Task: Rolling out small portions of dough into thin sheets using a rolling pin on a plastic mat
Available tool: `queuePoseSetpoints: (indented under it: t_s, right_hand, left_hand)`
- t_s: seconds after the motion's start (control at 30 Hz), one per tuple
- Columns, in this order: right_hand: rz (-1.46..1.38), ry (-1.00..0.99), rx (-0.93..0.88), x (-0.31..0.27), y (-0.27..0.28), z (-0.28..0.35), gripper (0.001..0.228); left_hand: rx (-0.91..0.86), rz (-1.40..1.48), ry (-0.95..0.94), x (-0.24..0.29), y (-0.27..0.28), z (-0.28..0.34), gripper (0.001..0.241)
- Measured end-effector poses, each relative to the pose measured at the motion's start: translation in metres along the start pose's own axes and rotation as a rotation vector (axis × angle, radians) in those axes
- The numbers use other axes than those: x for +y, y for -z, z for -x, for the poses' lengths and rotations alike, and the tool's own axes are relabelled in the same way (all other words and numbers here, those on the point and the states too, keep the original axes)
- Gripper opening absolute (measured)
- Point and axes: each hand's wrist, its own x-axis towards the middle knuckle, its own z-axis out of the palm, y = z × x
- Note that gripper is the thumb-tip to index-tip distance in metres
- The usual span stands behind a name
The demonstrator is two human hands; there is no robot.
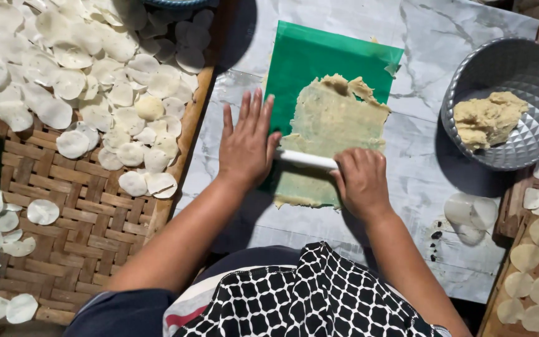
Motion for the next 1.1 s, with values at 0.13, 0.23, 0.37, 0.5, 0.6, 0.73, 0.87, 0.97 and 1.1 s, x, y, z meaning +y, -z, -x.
queuePoseSetpoints:
  t_s: [0.13, 0.23, 0.37, 0.5, 0.6, 0.73, 0.87, 0.97, 1.1]
  right_hand:
    - [-0.123, -0.071, 0.037, -0.021, 0.003, 0.016, 0.033]
    - [-0.133, -0.178, -0.155, -0.029, 0.009, -0.010, 0.058]
    - [-0.102, -0.388, -0.270, -0.012, 0.001, -0.060, 0.066]
    - [-0.057, -0.306, -0.229, -0.013, -0.001, -0.052, 0.070]
    - [-0.168, -0.275, -0.271, -0.023, 0.003, -0.014, 0.067]
    - [-0.417, -0.271, 0.068, 0.024, 0.000, -0.033, 0.036]
    - [-0.155, -0.346, 0.139, 0.084, -0.040, -0.083, 0.040]
    - [-0.006, -0.366, 0.108, 0.099, -0.061, -0.096, 0.034]
    - [-0.046, -0.394, 0.094, 0.072, -0.028, -0.087, 0.016]
  left_hand:
    - [-0.137, 0.005, -0.025, 0.006, -0.025, 0.030, 0.065]
    - [-0.248, -0.015, 0.073, 0.006, -0.020, 0.004, 0.065]
    - [-0.247, -0.054, 0.156, -0.001, -0.017, -0.050, 0.078]
    - [-0.209, -0.052, 0.149, 0.002, -0.009, -0.047, 0.078]
    - [-0.163, -0.044, 0.080, 0.003, -0.012, -0.007, 0.081]
    - [-0.178, -0.074, 0.065, 0.005, -0.024, 0.012, 0.083]
    - [0.155, -0.048, -0.187, 0.019, -0.032, 0.000, 0.059]
    - [0.204, -0.038, -0.356, 0.033, -0.040, 0.007, 0.040]
    - [0.121, -0.036, -0.412, 0.031, -0.058, 0.016, 0.033]
